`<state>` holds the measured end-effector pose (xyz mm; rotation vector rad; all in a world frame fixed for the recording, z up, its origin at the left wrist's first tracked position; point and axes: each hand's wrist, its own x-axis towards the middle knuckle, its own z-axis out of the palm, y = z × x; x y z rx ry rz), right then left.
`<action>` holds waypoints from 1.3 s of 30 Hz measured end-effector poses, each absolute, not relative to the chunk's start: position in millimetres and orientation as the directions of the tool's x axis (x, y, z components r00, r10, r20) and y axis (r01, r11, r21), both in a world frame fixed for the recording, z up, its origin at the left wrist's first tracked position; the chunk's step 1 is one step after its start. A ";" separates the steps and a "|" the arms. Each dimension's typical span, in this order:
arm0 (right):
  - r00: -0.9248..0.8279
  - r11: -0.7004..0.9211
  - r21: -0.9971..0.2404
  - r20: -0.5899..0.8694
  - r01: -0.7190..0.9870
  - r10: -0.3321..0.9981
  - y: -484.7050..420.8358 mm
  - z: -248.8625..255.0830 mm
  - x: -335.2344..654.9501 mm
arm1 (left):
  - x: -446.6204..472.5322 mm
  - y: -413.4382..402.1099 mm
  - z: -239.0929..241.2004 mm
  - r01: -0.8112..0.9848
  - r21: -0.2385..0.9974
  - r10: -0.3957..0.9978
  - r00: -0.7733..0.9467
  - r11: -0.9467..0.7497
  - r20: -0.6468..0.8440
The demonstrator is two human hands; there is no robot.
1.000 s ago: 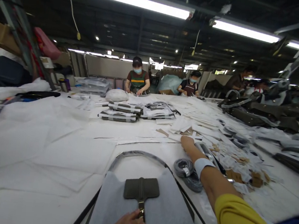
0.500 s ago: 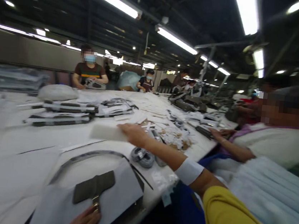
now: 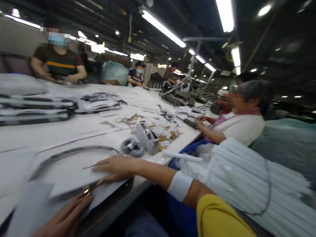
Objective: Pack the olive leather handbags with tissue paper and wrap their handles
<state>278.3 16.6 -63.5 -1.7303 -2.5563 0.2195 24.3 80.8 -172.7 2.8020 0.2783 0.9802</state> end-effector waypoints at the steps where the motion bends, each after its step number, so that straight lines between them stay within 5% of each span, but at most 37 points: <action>1: -0.382 0.369 -0.169 -0.051 0.914 0.923 13.2 -59.6 279.3 | 18.8 71.9 -164.4 0.156 0.201 0.247 0.768 -0.967 0.590; 7: -0.346 0.362 -0.332 0.110 0.871 0.932 19.2 -36.6 279.4 | 21.4 52.1 -136.2 0.220 0.259 0.325 0.805 -0.941 0.496; 11: -0.398 0.453 -0.315 0.225 0.834 0.889 6.2 -28.5 258.8 | 18.9 48.4 -138.2 0.225 0.276 0.338 0.804 -0.934 0.489; 20: -0.458 0.477 -0.099 0.163 0.873 0.874 -14.5 -78.5 240.9 | 18.0 46.1 -138.4 0.272 0.297 0.388 0.793 -0.915 0.469; 39: -0.527 0.534 -0.086 0.089 0.841 0.845 -14.7 -93.3 247.8 | 5.4 41.2 -134.5 0.165 0.260 0.278 0.825 -0.951 0.492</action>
